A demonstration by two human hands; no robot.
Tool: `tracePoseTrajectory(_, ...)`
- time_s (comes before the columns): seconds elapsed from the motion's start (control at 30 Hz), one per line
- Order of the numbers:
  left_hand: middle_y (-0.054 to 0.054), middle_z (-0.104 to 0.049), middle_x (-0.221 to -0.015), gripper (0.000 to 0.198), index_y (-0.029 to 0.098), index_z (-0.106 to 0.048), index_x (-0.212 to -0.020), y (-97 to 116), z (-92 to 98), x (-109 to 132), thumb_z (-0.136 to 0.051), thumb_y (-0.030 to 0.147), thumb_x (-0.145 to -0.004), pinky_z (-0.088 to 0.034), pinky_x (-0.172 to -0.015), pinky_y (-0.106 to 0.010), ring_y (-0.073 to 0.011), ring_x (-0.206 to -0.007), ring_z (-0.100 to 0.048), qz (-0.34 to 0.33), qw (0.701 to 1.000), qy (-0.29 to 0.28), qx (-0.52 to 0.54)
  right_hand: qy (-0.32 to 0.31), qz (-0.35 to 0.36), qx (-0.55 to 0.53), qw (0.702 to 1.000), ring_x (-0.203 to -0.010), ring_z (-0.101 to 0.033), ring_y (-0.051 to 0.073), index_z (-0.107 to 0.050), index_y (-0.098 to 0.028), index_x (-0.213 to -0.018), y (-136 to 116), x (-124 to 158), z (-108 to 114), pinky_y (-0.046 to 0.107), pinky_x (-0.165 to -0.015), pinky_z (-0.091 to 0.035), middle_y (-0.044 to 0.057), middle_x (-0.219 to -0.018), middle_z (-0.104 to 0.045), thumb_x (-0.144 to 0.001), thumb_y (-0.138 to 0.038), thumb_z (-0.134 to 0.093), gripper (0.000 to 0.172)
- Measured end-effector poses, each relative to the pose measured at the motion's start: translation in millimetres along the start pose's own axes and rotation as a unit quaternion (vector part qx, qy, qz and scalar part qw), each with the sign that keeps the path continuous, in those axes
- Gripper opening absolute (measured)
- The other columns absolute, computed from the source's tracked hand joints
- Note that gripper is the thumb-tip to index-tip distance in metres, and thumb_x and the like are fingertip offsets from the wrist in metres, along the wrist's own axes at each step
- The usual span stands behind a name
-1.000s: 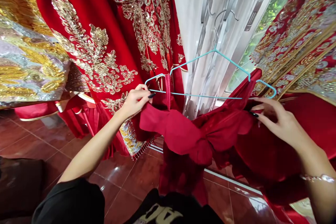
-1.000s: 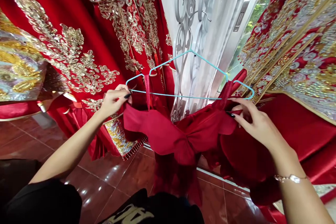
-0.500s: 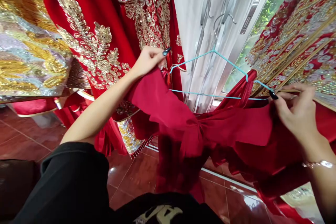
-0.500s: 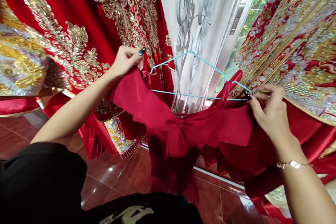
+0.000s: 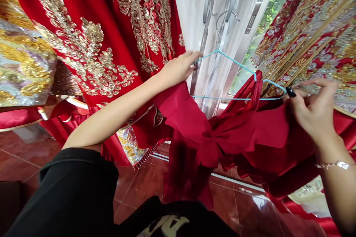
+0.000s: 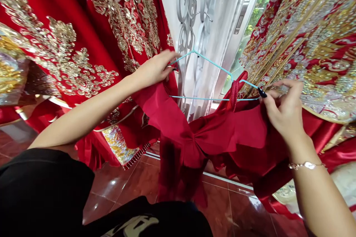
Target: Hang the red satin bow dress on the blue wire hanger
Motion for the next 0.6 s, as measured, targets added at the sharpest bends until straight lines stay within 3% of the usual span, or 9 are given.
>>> tracePoseTrajectory(0.1, -0.014, -0.07, -0.104, 0.051, 0.016, -0.048, -0.146, 0.6, -10.0, 2.0, -0.036, 0.011, -0.097, -0.053, -0.087, -0.035, -0.0246, -0.102, -0.068, 0.011, 0.998, -0.032, -0.043, -0.013, 0.039, -0.033, 0.999, -0.075, -0.072, 0.02, -0.036, -0.023, -0.119, -11.0, -16.7, 16.7, 0.032, -0.06, -0.051, 0.019, -0.102, -0.065, -0.089, -0.058, -0.054, 0.049)
tracePoseTrajectory(0.2, -0.014, -0.071, -0.102, 0.055, 0.018, -0.045, -0.149, 1.4, -11.5, 2.0, -0.037, 0.008, -0.096, -0.054, -0.083, -0.036, -0.0246, -0.097, -0.069, 0.013, 0.997, -0.033, -0.069, 0.012, 0.058, 0.052, 0.997, -0.075, -0.07, 0.016, -0.039, -0.021, -0.127, -28.0, -35.6, 30.5, 0.03, -0.064, -0.048, 0.021, -0.116, -0.064, -0.093, -0.044, -0.056, 0.044)
tracePoseTrajectory(0.27, -0.014, -0.072, -0.101, 0.058, 0.018, -0.044, -0.151, 1.9, -10.8, 2.3, -0.037, 0.006, -0.095, -0.054, -0.082, -0.034, -0.0237, -0.095, -0.069, 0.011, 0.997, -0.031, -0.073, -0.003, 0.074, 0.095, 0.993, -0.077, -0.069, 0.015, -0.04, -0.019, -0.131, -44.7, -46.4, 33.3, 0.03, -0.067, -0.047, 0.019, -0.114, -0.066, -0.096, -0.039, -0.054, 0.043)
tracePoseTrajectory(0.4, -0.015, -0.073, -0.102, 0.063, 0.017, -0.041, -0.154, 0.4, -12.7, 2.6, -0.037, 0.003, -0.092, -0.054, -0.08, -0.034, -0.0243, -0.092, -0.07, 0.012, 0.995, -0.036, -0.096, -0.079, 0.133, 0.14, 0.978, -0.084, -0.067, 0.02, -0.045, -0.014, -0.135, -88.7, -62.4, 22.0, 0.034, -0.079, -0.045, 0.012, -0.095, -0.071, -0.099, -0.036, -0.049, 0.042)
tracePoseTrajectory(0.6, -0.014, -0.072, -0.105, 0.06, 0.02, -0.041, -0.154, -0.3, -18.0, 6.1, -0.037, 0.008, -0.095, -0.055, -0.084, -0.036, -0.0253, -0.097, -0.069, 0.02, 0.998, -0.017, -0.063, -0.166, 0.22, 0.147, 0.95, -0.093, -0.063, 0.023, -0.047, -0.023, -0.14, -146.6, -77.9, -11.7, 0.035, -0.082, -0.046, 0.007, -0.101, -0.069, -0.099, -0.041, -0.046, 0.044)
Point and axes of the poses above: each hand's wrist, its own x-axis away from the middle knuckle, its own z-axis out of the back of the hand, y = z × x, the point moved 1 cm from there along -x, towards the middle knuckle
